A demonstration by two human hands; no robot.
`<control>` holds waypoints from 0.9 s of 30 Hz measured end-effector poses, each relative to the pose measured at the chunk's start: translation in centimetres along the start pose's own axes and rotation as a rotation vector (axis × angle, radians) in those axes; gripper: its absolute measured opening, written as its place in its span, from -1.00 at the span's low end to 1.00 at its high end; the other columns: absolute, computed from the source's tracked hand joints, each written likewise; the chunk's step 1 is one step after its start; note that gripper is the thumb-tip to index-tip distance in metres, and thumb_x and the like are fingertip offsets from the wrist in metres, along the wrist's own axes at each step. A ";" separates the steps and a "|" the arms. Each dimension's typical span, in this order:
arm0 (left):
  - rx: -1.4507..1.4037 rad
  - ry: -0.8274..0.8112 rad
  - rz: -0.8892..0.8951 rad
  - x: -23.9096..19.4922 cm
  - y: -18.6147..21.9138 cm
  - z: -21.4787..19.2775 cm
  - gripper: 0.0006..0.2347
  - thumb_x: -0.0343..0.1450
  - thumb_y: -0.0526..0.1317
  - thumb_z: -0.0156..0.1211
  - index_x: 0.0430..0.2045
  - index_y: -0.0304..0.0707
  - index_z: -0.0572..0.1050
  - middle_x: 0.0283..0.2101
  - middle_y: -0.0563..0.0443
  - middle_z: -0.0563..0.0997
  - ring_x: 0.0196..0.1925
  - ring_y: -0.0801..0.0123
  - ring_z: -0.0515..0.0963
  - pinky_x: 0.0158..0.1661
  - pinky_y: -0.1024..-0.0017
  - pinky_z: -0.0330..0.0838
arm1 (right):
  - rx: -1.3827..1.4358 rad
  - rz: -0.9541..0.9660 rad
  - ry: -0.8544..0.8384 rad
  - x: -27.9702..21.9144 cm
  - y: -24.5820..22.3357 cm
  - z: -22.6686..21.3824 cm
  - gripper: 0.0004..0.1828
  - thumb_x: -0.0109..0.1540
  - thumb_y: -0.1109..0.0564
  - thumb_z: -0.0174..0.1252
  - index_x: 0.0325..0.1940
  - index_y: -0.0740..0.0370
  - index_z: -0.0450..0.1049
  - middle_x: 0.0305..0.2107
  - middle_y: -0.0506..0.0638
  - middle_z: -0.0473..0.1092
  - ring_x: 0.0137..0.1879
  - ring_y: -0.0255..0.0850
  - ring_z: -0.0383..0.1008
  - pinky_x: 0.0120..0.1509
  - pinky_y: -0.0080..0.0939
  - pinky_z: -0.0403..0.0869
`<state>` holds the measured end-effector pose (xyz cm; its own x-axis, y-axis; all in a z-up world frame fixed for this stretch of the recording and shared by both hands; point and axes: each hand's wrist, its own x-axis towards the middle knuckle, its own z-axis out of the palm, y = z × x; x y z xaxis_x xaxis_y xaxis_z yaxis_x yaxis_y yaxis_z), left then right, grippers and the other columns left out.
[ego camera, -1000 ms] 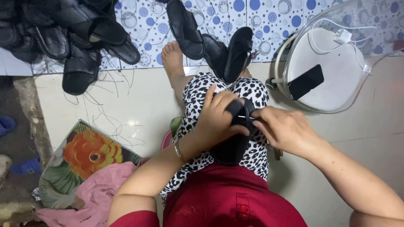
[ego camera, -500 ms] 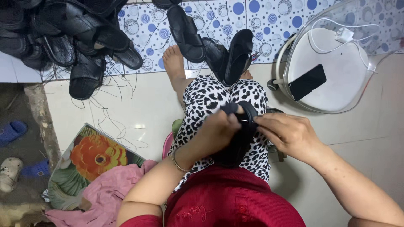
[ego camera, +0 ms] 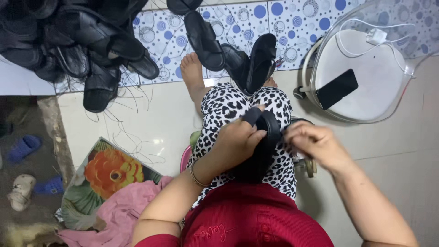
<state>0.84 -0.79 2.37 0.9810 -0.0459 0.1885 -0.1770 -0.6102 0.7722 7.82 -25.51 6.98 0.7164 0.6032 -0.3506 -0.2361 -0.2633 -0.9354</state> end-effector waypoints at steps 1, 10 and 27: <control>-0.161 0.084 -0.167 -0.5 -0.1 1.0 -0.78 0.36 -0.16 0.38 -0.58 -0.36 0.57 -0.72 -0.09 0.47 -0.65 0.04 0.56 -0.66 0.34 0.37 | 0.200 -0.197 0.014 0.3 0.5 1.8 -0.79 0.24 0.32 0.12 -0.48 0.42 0.53 -0.36 0.26 0.44 -0.64 -0.25 0.39 -0.60 -0.24 0.42; -0.994 0.203 -0.446 0.0 -0.1 -3.0 -0.80 0.44 -0.33 0.28 -0.08 -0.37 0.58 -0.73 0.26 0.36 -0.66 0.73 0.32 -0.58 0.76 0.21 | -0.290 -0.116 0.139 -2.0 -0.2 0.2 -0.71 0.04 0.17 0.42 -0.16 0.21 0.67 -0.20 0.13 0.58 -0.38 -0.17 0.57 -0.20 -0.18 0.48; -1.072 0.081 -0.512 -2.0 0.5 -3.8 -0.80 0.40 -0.38 0.34 -0.12 -0.45 0.60 -0.72 0.22 0.37 -0.65 0.75 0.34 -0.58 0.76 0.20 | -0.329 -0.184 0.258 -0.7 -1.9 2.6 -0.96 0.14 0.23 0.39 -0.33 0.17 0.69 -0.28 0.01 0.61 -0.23 -0.22 0.54 -0.03 -0.22 0.43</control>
<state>-1.49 2.07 4.68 0.9560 0.0845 -0.2809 0.2192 0.4307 0.8755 6.08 -23.52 8.87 0.8770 0.4659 -0.1176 0.1019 -0.4196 -0.9020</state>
